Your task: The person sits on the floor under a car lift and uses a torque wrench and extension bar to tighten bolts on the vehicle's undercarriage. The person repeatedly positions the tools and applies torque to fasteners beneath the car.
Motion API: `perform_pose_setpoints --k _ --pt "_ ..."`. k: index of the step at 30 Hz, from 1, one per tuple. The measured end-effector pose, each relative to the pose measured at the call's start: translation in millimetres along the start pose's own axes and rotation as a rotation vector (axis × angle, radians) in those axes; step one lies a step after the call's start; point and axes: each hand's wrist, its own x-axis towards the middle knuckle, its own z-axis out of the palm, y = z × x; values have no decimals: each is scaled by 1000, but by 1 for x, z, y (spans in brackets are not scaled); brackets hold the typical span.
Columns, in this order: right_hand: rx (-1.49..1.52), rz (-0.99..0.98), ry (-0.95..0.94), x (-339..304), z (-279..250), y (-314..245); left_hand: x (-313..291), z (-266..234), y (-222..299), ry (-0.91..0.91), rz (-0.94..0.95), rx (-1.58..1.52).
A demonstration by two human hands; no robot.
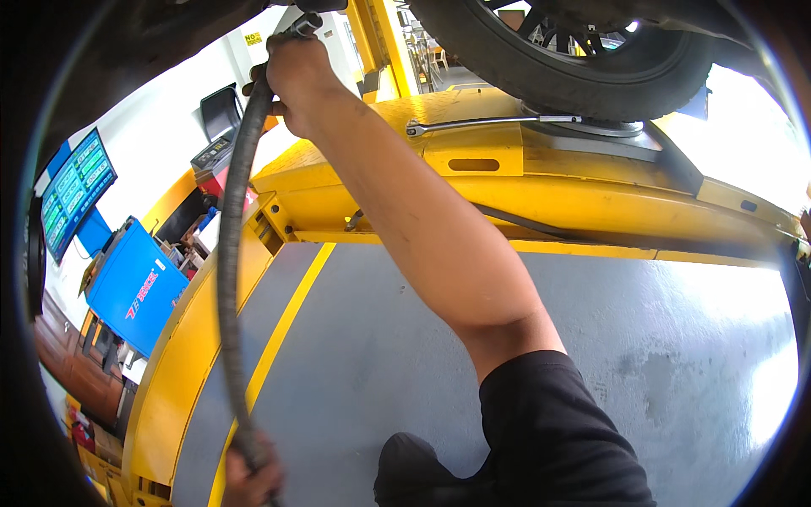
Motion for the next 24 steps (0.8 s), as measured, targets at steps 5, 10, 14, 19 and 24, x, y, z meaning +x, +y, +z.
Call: perform_pose_setpoints --k 5,10,14,19,24 --pt "-124 52 -157 14 -28 -45 126 127 -70 59 233 -196" --pt "-320 -13 -237 20 -53 -78 261 206 -46 33 379 -161" --pt "-416 -64 -243 23 -50 -84 315 228 -32 65 423 -134" --pt "-623 -145 -100 16 -48 -94 339 250 -7 4 356 -174" --pt "-481 -62 -216 24 -55 -95 328 244 -3 -78 357 -240"
